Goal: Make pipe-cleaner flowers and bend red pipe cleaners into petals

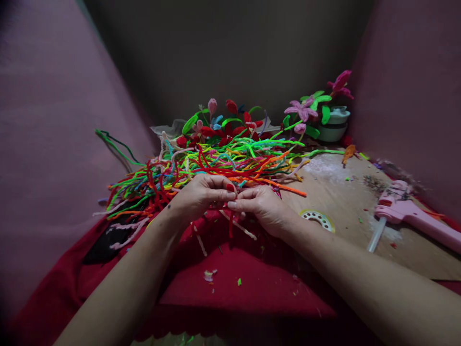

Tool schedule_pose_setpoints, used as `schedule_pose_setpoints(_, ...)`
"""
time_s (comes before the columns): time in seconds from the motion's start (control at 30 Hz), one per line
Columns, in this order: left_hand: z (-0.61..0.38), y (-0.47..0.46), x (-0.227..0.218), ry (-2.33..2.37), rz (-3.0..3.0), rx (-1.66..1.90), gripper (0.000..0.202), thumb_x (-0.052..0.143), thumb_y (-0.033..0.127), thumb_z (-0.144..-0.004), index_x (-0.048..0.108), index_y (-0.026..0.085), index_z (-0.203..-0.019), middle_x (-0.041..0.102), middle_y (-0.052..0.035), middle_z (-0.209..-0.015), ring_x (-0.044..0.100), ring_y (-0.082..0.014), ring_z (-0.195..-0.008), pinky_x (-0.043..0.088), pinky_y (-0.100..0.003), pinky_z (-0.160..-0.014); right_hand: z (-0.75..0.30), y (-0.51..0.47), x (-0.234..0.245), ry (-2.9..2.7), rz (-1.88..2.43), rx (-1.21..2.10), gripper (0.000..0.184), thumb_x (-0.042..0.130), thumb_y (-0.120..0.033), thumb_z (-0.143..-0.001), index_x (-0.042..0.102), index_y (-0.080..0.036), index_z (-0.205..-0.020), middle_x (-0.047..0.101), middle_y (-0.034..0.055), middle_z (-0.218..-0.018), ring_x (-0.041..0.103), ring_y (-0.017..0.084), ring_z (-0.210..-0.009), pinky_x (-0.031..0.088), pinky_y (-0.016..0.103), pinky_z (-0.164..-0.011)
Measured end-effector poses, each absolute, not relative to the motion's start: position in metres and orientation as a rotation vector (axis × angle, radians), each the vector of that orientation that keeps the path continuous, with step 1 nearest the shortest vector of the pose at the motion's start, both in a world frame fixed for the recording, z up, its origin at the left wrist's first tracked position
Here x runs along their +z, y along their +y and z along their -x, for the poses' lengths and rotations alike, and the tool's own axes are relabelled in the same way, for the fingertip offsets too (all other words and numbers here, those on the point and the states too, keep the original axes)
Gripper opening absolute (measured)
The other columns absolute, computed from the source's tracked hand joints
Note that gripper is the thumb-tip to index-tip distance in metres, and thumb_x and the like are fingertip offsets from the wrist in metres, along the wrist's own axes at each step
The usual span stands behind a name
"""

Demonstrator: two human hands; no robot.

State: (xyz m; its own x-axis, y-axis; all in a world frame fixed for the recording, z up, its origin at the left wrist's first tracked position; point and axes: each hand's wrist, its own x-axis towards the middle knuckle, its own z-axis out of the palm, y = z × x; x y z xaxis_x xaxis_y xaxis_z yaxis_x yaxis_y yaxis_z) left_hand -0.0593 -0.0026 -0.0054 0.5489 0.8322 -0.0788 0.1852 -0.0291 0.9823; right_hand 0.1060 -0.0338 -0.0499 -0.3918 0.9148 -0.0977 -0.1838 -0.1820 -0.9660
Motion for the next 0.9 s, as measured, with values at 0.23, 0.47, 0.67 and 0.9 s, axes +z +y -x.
schedule_pose_setpoints(0.23, 0.048, -0.008, -0.009, 0.998, -1.841, 0.873, 0.012, 0.066, 0.023, -0.064, 0.062, 0.013, -0.060, 0.053, 0.0032, -0.053, 0.043, -0.0065, -0.050, 0.034, -0.020, -0.051, -0.102, -0.035, -0.048, -1.235, 0.980, 1.524, 0.024, 0.068, -0.023, -0.061, 0.054, -0.014, -0.044, 0.047, -0.0035, -0.043, 0.038, 0.007, -0.042, 0.027, 0.025, -0.045)
schedule_pose_setpoints(0.47, 0.038, -0.016, -0.014, 1.056, -2.087, 1.094, 0.010, 0.058, 0.017, -0.071, 0.067, 0.015, -0.069, 0.064, -0.0017, -0.066, 0.055, -0.0110, -0.063, 0.041, -0.022, -0.061, -0.102, -0.035, -0.048, -1.187, 1.014, 1.490, 0.022, 0.064, -0.019, -0.060, 0.051, -0.016, -0.043, 0.044, -0.0051, -0.041, 0.035, 0.007, -0.040, 0.024, 0.025, -0.044)
schedule_pose_setpoints(0.67, 0.043, -0.012, -0.008, 1.022, -1.638, 0.917, 0.018, 0.061, 0.029, -0.070, 0.065, 0.012, -0.063, 0.055, 0.0017, -0.053, 0.042, -0.0063, -0.047, 0.035, -0.020, -0.048, -0.101, -0.037, -0.044, -1.232, 1.039, 1.472, 0.028, 0.069, -0.023, -0.060, 0.049, -0.016, -0.041, 0.042, -0.0054, -0.041, 0.033, 0.006, -0.041, 0.024, 0.025, -0.045)
schedule_pose_setpoints(0.9, 0.052, -0.005, -0.008, 0.912, -1.606, 0.771, 0.020, 0.064, 0.032, -0.067, 0.063, 0.013, -0.074, 0.055, 0.0024, -0.057, 0.042, -0.0063, -0.047, 0.032, -0.021, -0.049, -0.100, -0.039, -0.046, -1.235, 1.016, 1.586, 0.030, 0.070, -0.025, -0.059, 0.048, -0.016, -0.041, 0.044, -0.0050, -0.040, 0.034, 0.006, -0.037, 0.025, 0.025, -0.042)
